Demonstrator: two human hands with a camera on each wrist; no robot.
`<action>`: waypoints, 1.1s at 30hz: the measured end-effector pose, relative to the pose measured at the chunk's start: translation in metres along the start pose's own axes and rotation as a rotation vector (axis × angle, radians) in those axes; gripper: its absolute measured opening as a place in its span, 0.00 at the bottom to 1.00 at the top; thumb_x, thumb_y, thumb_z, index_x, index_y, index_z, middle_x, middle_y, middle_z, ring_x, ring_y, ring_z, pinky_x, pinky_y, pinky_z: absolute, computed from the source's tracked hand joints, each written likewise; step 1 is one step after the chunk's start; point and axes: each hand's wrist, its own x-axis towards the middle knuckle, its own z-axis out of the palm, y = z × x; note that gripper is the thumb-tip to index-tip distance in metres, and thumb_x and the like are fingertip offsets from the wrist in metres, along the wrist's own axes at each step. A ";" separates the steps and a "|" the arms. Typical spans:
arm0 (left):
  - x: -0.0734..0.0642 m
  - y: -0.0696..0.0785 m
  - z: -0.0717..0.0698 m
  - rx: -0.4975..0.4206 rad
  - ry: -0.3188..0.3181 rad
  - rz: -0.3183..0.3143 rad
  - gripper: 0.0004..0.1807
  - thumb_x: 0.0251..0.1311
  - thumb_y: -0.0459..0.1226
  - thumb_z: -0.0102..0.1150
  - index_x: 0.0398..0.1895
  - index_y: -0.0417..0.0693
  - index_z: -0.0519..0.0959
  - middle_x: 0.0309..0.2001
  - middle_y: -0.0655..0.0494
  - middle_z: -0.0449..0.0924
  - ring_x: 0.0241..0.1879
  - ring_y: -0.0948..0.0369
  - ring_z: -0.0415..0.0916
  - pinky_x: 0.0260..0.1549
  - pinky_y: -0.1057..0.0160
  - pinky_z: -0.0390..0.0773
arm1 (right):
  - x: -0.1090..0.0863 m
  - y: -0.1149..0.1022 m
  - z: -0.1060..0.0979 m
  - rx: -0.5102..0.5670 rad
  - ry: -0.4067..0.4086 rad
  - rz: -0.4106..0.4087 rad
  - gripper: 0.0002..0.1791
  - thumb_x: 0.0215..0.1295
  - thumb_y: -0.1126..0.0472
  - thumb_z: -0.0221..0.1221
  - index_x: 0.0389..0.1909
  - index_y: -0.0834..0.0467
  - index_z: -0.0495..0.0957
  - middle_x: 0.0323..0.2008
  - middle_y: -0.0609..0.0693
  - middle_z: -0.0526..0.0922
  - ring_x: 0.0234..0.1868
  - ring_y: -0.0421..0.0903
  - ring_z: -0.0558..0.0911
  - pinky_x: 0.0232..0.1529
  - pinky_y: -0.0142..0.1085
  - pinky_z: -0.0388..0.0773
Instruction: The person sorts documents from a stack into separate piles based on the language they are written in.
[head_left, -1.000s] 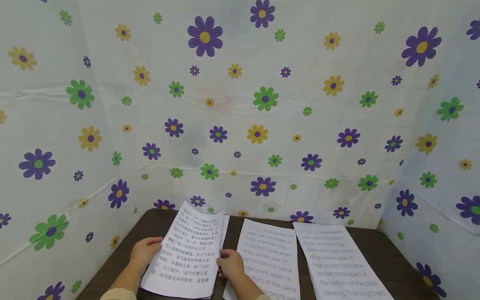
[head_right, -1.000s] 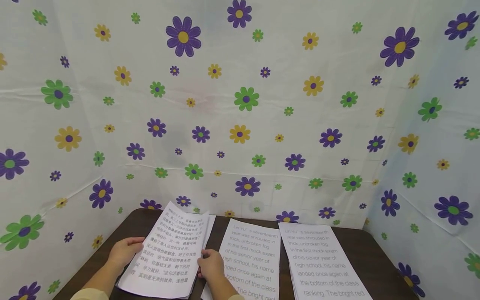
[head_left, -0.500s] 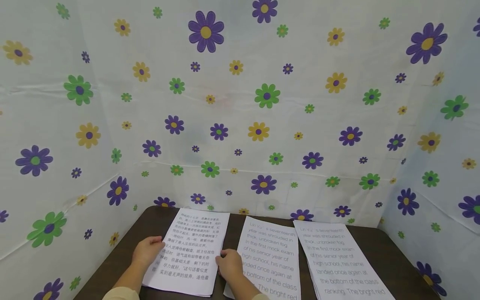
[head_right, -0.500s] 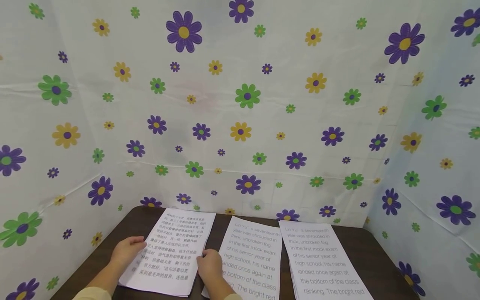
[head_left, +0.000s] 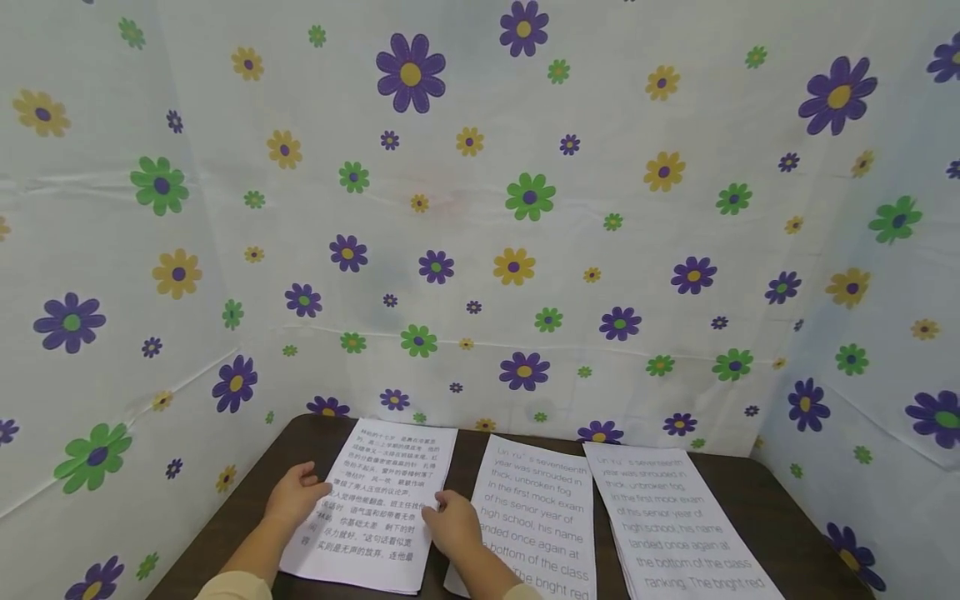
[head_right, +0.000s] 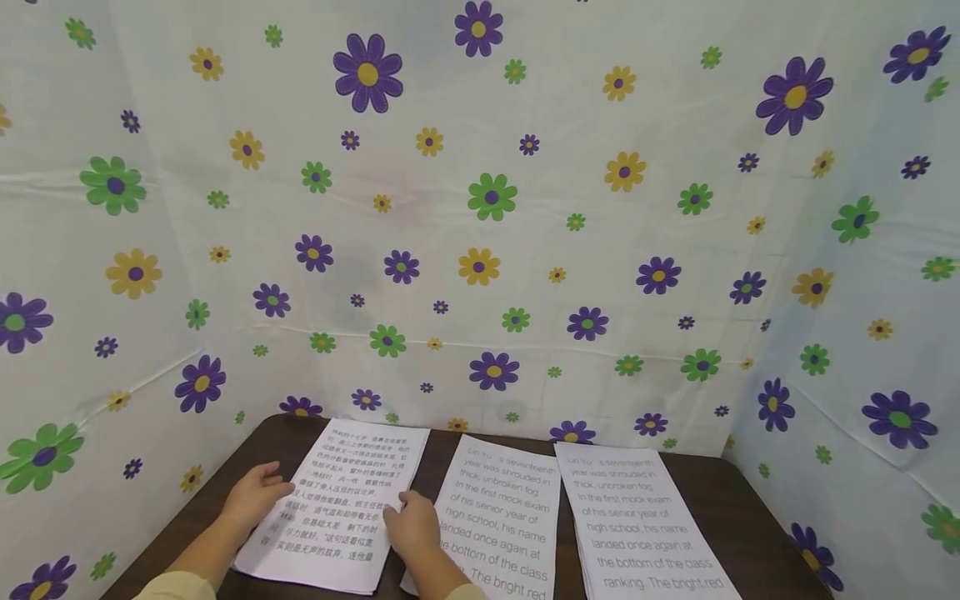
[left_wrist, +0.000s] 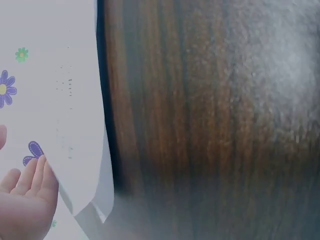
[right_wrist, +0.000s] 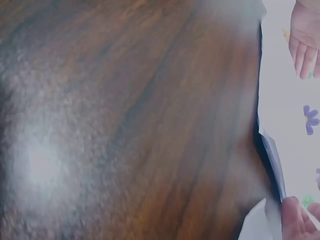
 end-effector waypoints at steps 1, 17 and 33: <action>0.000 0.001 0.000 -0.008 -0.007 -0.001 0.38 0.62 0.37 0.55 0.69 0.24 0.53 0.63 0.22 0.63 0.61 0.29 0.65 0.62 0.36 0.66 | 0.000 0.000 -0.002 0.008 -0.009 -0.009 0.22 0.60 0.55 0.63 0.51 0.64 0.79 0.37 0.52 0.83 0.39 0.46 0.81 0.41 0.44 0.81; -0.009 0.050 0.010 -0.135 -0.133 0.099 0.50 0.62 0.40 0.58 0.77 0.35 0.38 0.70 0.28 0.57 0.62 0.33 0.68 0.57 0.42 0.75 | -0.001 -0.003 -0.052 0.214 -0.161 -0.176 0.31 0.61 0.55 0.63 0.64 0.61 0.72 0.53 0.62 0.80 0.53 0.57 0.81 0.47 0.47 0.83; -0.033 0.099 0.055 -0.310 -0.239 0.243 0.46 0.58 0.33 0.63 0.75 0.34 0.48 0.66 0.30 0.67 0.63 0.38 0.70 0.59 0.43 0.75 | 0.000 0.018 -0.106 0.209 -0.128 -0.157 0.32 0.62 0.51 0.62 0.66 0.58 0.70 0.57 0.63 0.79 0.53 0.57 0.81 0.49 0.47 0.84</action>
